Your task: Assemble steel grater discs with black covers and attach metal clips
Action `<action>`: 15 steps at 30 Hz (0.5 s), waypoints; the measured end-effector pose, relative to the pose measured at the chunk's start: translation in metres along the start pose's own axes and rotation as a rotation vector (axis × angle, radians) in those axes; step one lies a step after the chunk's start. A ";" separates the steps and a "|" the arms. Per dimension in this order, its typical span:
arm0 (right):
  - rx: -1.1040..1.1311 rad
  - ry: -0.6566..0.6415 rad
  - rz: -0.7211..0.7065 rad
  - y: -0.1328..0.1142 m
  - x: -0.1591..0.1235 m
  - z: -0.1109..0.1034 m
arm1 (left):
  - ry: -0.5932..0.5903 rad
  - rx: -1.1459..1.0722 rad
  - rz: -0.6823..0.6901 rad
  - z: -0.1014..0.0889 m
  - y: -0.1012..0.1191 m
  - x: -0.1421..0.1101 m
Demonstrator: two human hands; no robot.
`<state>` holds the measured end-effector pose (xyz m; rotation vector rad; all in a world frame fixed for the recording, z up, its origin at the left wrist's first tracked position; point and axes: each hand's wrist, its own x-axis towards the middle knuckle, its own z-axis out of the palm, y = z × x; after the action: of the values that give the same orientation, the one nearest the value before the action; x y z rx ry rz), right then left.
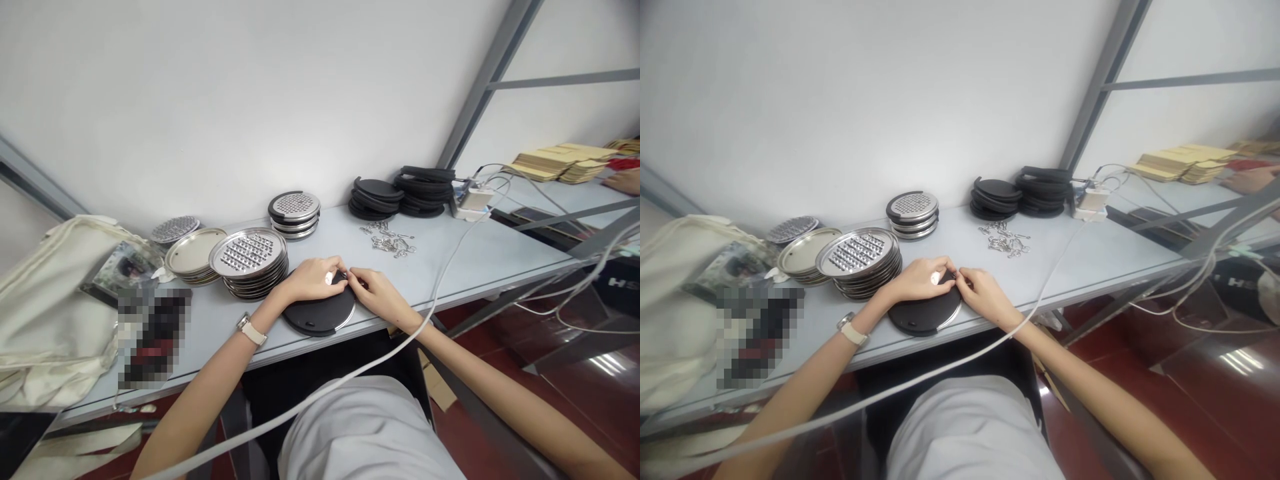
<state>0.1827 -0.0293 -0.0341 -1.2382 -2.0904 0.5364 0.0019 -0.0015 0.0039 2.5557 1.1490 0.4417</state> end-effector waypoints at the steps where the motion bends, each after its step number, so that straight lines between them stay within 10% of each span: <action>1: 0.001 0.000 0.000 0.000 0.000 0.000 | -0.002 0.000 -0.002 0.000 0.000 0.000; 15: 0.019 0.002 0.037 -0.001 -0.002 -0.001 | 0.011 -0.094 0.005 0.002 -0.005 0.001</action>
<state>0.1831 -0.0313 -0.0337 -1.2681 -2.0599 0.5697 0.0001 0.0020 0.0002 2.4789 1.0999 0.4996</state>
